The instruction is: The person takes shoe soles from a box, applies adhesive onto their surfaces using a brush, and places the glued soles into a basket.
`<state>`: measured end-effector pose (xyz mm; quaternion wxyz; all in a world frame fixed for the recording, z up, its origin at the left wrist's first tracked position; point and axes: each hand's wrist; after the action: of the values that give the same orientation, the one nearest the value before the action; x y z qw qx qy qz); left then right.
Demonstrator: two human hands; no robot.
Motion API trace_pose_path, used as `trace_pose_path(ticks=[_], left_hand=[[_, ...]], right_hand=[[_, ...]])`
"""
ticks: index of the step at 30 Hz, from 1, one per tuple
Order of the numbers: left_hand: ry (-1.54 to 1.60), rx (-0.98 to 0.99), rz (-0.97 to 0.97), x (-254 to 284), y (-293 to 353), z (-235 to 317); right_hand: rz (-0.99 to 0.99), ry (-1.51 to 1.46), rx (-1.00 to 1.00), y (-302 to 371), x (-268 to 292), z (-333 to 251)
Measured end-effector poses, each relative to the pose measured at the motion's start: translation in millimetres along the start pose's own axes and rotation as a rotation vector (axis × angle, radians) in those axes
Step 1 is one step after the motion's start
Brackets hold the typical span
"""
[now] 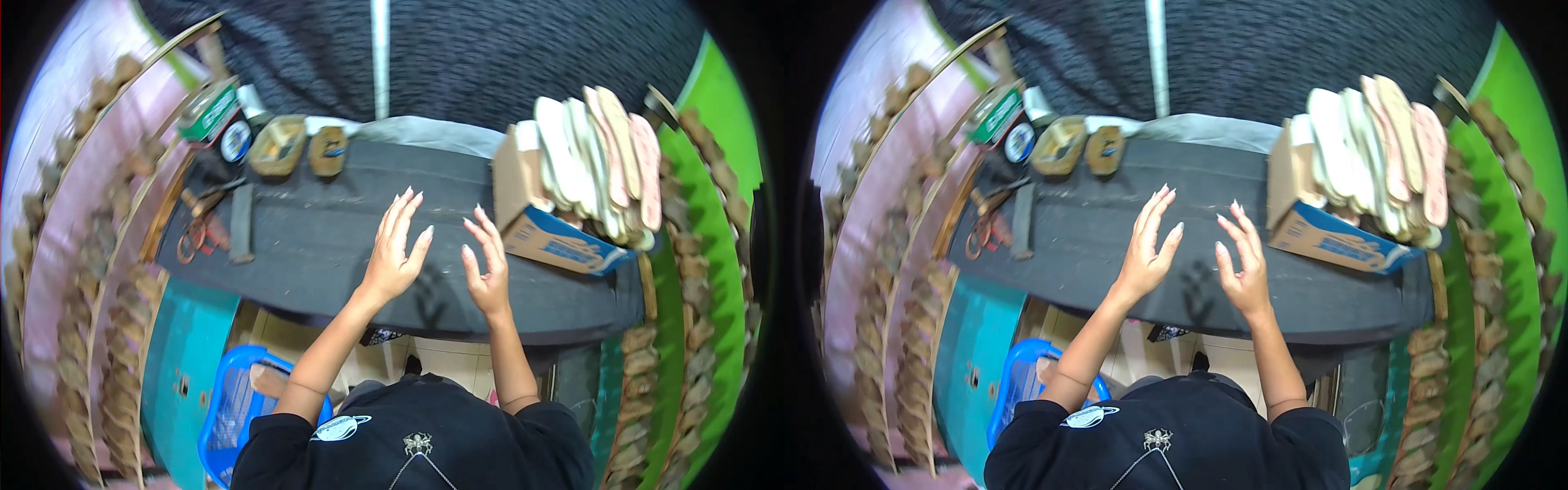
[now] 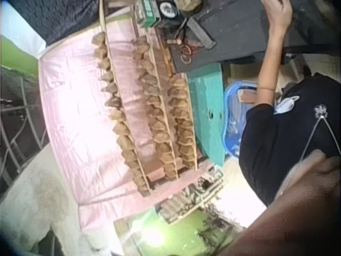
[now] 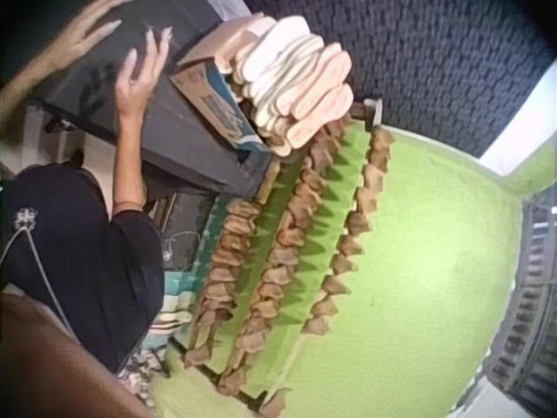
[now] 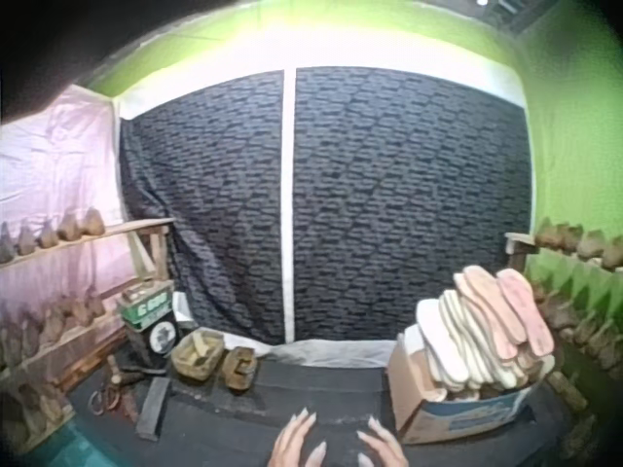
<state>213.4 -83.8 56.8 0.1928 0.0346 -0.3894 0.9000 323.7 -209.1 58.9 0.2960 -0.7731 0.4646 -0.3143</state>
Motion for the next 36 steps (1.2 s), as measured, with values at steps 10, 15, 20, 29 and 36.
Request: trace_pose_path(ticks=[10,15,20,29,36], left_hand=[[0.169,-0.298,-0.192,-147.7,-40.3,72.2],[0.346,-0.35,-0.155,-206.9,-68.0,95.2],[0.392,-0.387,-0.147,-248.4,-93.6,109.5],[0.372,-0.261,-0.243,-273.5,-103.3,129.5],[0.513,0.09,-0.424,-293.1,-120.4,123.9]], right_hand=[[0.489,0.416,0.086,-43.0,156.4,33.9],[0.631,0.66,0.185,-75.0,212.5,56.3],[0.518,0.868,0.264,-99.5,236.7,73.5],[0.271,1.128,0.433,-126.4,247.5,102.2],[0.334,1.098,0.5,-130.1,248.5,112.3]])
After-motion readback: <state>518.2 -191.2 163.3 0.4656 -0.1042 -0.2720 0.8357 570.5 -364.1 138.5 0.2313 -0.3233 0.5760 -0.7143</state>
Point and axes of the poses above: each hand's wrist, its own y-axis away from the middle knuckle, its own x-axis out of the back of the hand, z = x × y, and after that the axes turned 15 degrees about z, right-handed
